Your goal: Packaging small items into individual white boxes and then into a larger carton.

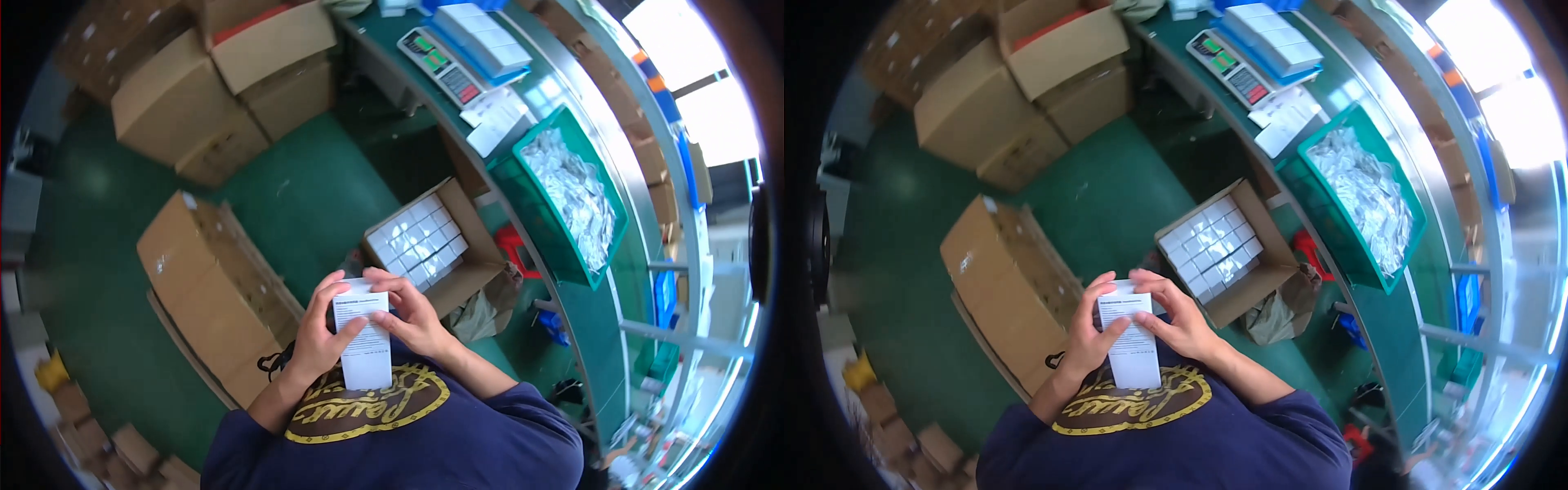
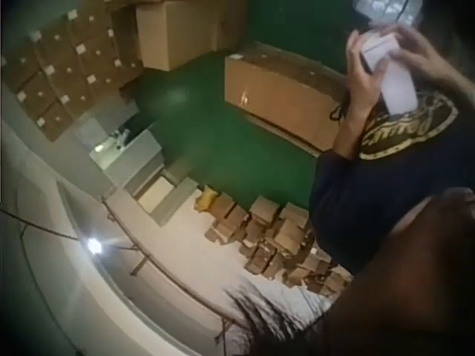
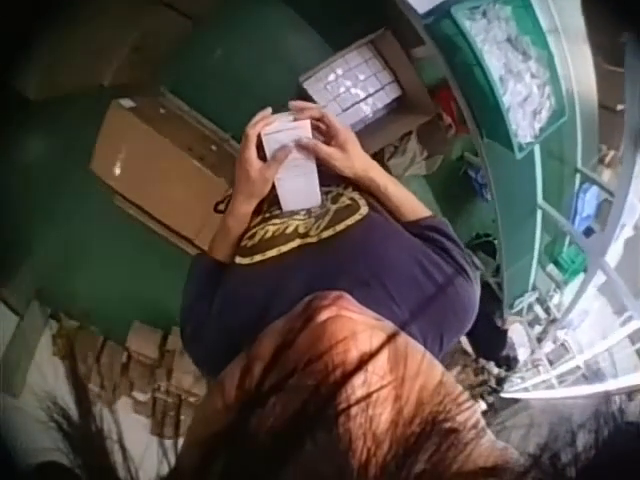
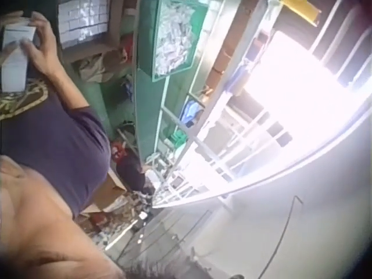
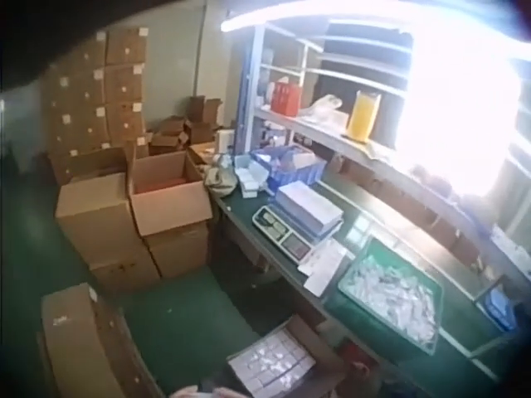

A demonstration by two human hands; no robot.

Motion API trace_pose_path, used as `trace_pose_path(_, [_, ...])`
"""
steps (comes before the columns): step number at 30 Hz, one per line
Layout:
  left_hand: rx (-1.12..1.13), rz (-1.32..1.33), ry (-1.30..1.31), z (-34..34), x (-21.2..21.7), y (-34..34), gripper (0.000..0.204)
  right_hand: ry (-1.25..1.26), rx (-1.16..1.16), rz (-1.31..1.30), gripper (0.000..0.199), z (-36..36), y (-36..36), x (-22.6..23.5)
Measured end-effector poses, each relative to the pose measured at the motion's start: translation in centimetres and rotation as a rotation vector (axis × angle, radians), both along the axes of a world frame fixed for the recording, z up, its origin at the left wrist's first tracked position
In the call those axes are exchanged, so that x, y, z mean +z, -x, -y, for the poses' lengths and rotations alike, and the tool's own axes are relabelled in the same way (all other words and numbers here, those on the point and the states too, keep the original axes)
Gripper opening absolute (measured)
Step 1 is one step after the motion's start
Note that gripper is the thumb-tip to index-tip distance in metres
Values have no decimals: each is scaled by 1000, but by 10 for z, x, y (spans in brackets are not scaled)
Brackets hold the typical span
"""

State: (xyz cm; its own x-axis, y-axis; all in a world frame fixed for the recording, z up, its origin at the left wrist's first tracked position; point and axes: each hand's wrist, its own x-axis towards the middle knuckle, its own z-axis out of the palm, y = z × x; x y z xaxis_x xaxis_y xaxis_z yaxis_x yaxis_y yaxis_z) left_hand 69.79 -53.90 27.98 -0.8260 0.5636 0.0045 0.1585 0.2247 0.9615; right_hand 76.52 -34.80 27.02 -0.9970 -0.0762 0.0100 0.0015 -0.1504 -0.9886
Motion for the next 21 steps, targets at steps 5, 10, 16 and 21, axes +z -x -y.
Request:
trace_pose_path(5, [-153, -199, 45, -68, 27, 110, 56, 42, -263, 31, 71, -35, 72, 24])
trace_pose_path(10, [-412, -235, 61, -172, 52, 208, 58, -9, -470, 108, 75, -112, 136, 46])
trace_pose_path(16, [-650, 266, 24, -282, 18, 289, 70, 79, -844, 140, 76, -197, 205, 16])
trace_pose_path(21, [-941, 138, -141, -400, -16, 396, 70, -8, -1351, 23, 75, -304, 332, 10])
